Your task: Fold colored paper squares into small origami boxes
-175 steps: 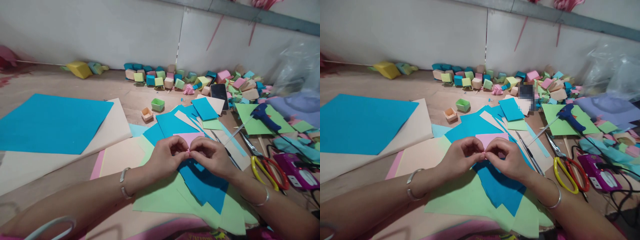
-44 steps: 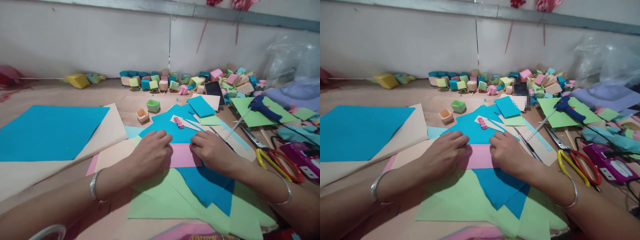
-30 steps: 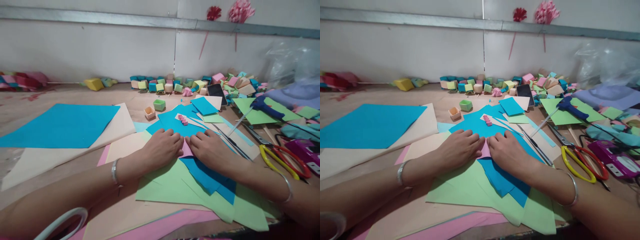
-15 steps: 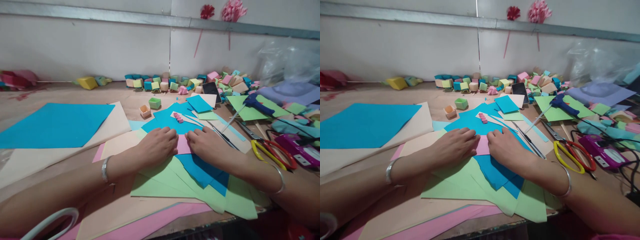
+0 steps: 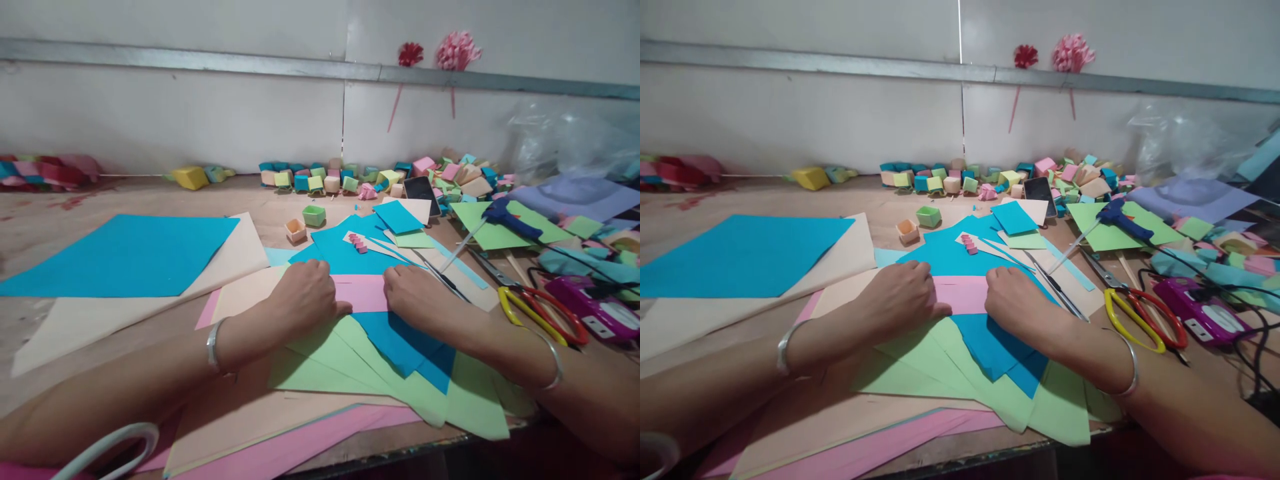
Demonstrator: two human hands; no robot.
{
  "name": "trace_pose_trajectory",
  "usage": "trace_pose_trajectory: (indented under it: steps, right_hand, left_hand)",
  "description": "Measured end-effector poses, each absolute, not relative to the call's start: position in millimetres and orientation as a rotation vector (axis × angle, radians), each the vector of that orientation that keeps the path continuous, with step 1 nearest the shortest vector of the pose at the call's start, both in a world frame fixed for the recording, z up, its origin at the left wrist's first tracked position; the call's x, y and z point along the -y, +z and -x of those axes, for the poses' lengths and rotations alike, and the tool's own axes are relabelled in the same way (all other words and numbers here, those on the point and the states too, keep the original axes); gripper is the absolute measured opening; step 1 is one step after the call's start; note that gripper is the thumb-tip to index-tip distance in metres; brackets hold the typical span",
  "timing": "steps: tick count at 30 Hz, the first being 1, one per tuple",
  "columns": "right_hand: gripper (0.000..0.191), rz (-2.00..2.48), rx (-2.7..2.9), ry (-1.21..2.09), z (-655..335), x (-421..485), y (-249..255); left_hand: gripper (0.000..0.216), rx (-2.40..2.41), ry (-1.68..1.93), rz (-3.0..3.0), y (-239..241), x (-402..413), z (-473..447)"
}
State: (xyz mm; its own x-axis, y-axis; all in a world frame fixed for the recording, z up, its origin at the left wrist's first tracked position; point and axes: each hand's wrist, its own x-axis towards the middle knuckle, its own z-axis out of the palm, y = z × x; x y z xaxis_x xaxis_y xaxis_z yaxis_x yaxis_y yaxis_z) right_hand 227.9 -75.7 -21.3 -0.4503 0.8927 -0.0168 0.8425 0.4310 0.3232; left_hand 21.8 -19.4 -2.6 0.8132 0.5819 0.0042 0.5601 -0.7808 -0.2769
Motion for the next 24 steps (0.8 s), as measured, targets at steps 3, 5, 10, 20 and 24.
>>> trace_pose_trajectory:
  steps: [3,5,10,20,24]
  right_hand:
    - [0.017,-1.514,-2.441,0.378,-228.3,74.7,-18.3]
    - [0.018,-1.497,-2.43,0.377,-228.1,74.4,-16.8]
    - [0.017,-1.584,-2.457,0.413,-228.7,75.5,-12.6]
    - [0.019,-1.912,-2.638,-0.204,-250.9,51.9,-9.5]
    - [0.01,-1.973,-2.677,-0.497,-250.8,49.1,-16.2]
  left_hand:
    - [0.061,0.954,0.013,2.7,-0.2,13.2,-17.2]
    - [0.06,0.995,-0.14,2.67,-0.6,5.9,-16.5]
    - [0.024,1.05,-0.441,2.85,-14.6,-15.2,-20.6]
    - [0.008,1.252,-0.507,3.192,-18.9,-17.2,-23.0]
    - [0.004,1.3,-0.514,3.253,-20.6,-16.5,-23.1]
